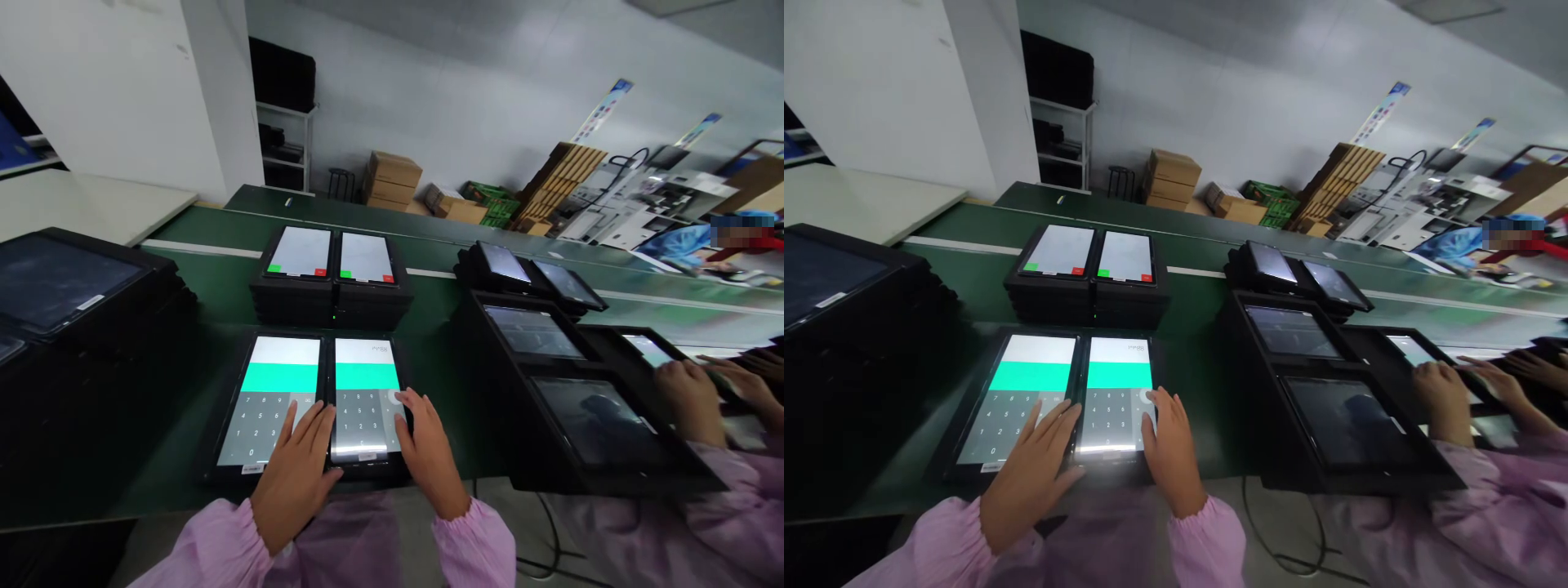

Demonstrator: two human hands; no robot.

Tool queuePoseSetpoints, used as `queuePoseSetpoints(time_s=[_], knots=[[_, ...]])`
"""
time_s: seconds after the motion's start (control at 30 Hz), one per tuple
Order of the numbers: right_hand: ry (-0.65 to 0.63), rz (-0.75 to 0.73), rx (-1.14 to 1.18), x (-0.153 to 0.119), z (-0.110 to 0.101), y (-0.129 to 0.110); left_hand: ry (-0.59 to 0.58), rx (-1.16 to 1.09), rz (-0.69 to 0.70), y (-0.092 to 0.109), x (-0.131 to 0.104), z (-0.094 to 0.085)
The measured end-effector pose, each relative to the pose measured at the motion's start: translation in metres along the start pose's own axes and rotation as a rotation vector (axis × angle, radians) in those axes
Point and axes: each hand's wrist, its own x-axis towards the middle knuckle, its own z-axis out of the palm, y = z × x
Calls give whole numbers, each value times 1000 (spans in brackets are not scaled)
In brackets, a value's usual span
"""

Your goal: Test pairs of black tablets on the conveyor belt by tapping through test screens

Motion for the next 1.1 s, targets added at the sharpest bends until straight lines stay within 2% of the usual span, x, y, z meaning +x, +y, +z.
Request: queuePoseSetpoints(time_s=[0.23,0.4,0.63,0.73,0.87,1.0,1.1], knots=[[54,57,47,-3,-5,-2,-31,-92,-33,-1,5,-7],[58,105,98,-5,-3,-1,31,-176,-78,-5,23,-12],[49,148,152,-2,-3,0,23,-135,-15,0,39,-11],[60,121,149,5,-2,1,4,-126,0,3,49,-15],[81,35,111,23,6,5,17,-161,41,9,73,-16],[44,-69,40,41,13,9,11,-183,76,15,100,-6],[82,-82,18,45,14,11,-16,-162,119,18,113,3]])
